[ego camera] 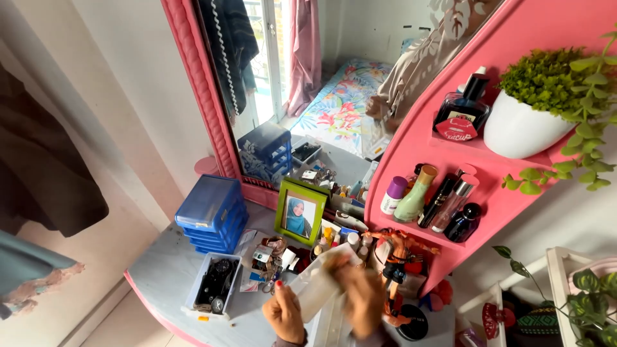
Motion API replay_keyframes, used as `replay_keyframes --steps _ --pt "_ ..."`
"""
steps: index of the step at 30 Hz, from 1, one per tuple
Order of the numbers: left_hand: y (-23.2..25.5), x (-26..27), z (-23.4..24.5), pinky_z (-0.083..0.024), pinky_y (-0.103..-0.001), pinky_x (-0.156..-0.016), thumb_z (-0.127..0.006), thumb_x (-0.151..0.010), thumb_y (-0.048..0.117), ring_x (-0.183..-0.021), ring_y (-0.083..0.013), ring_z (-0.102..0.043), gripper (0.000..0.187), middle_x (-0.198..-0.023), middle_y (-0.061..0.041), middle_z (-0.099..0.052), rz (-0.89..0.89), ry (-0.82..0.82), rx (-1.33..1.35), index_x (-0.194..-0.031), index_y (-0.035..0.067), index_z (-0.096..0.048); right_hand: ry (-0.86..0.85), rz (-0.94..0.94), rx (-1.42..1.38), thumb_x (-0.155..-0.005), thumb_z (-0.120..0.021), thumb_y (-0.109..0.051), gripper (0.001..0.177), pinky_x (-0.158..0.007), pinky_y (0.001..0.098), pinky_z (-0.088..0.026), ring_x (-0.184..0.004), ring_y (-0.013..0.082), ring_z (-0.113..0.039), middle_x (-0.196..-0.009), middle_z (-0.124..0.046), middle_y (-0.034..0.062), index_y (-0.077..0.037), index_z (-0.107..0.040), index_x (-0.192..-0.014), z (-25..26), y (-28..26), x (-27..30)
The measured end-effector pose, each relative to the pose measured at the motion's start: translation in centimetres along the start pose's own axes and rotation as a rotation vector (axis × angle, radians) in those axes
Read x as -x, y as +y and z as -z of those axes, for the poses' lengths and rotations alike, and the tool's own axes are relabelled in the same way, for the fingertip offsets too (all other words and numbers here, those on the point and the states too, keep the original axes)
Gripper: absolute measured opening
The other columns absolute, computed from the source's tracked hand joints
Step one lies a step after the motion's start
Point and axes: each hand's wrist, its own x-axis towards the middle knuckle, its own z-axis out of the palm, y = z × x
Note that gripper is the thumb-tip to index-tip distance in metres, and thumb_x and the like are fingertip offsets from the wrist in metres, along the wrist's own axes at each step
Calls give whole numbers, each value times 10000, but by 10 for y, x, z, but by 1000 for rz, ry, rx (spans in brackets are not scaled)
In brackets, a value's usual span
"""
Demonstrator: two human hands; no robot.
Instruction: Organizing small hair accessories like clips and ties into clear plastic storage containers on a vanity.
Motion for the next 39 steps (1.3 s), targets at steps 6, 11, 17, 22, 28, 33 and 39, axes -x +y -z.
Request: replay_keyframes --steps 6,11,17,22,28,33,39 --pt "26 -12 1 -198 -281 -396 -450 -1092 226 -371 -54 -324 659 -408 4 -423 -78 36 -143 -464 27 -428 129 -489 122 -768 -564 53 502 -955 424 -502 -1091 319 -622 -1188 -650 95 -58 -684 -1243 26 19 -35" --pt "28 -20 3 -211 -279 -405 -459 -1106 217 -395 -52 -305 640 -435 6 -411 -32 -147 -159 -500 19 -398 -204 -201 234 -695 -790 -89 573 -862 438 -495 -1001 316 -621 -1187 -639 89 -75 -683 -1258 13 15 -38" --pt "63 -14 -8 -247 -286 -368 -486 -1060 187 -334 -59 -367 631 -385 8 -439 -139 -139 -287 -452 25 -440 -174 -165 277 -552 -900 -199 436 -717 462 -468 -850 314 -615 -984 -624 53 -106 -681 -917 12 29 -28" --pt "48 -20 1 -214 -277 -395 -459 -1086 210 -365 -50 -343 652 -406 9 -430 -122 -50 -169 -461 27 -414 34 -414 3 -711 -889 -284 400 -684 379 -483 -781 224 -590 -848 -549 56 -79 -555 -789 -6 44 -2" --pt "56 -30 -5 -200 -276 -406 -433 -1095 229 -387 -40 -321 654 -422 2 -422 -73 -51 -134 -479 11 -410 277 -974 -583 -985 -688 -280 223 -747 285 -443 -829 140 -565 -890 -629 34 -62 -641 -973 1 61 25" --pt "50 -22 -8 -209 -274 -403 -430 -1093 224 -377 -51 -336 647 -419 6 -439 -87 -123 -174 -483 11 -438 153 -969 -771 -927 -655 -251 282 -878 264 -523 -998 152 -695 -1060 -752 68 -76 -675 -1147 33 26 -50" --pt "72 -15 -15 -296 -315 -416 -495 -1016 109 -335 -138 -438 574 -390 -5 -487 -379 -300 -309 -445 61 -457 -25 -601 -85 -743 -803 -101 340 -727 275 -554 -790 156 -724 -913 -720 96 -33 -728 -1068 33 26 -70"
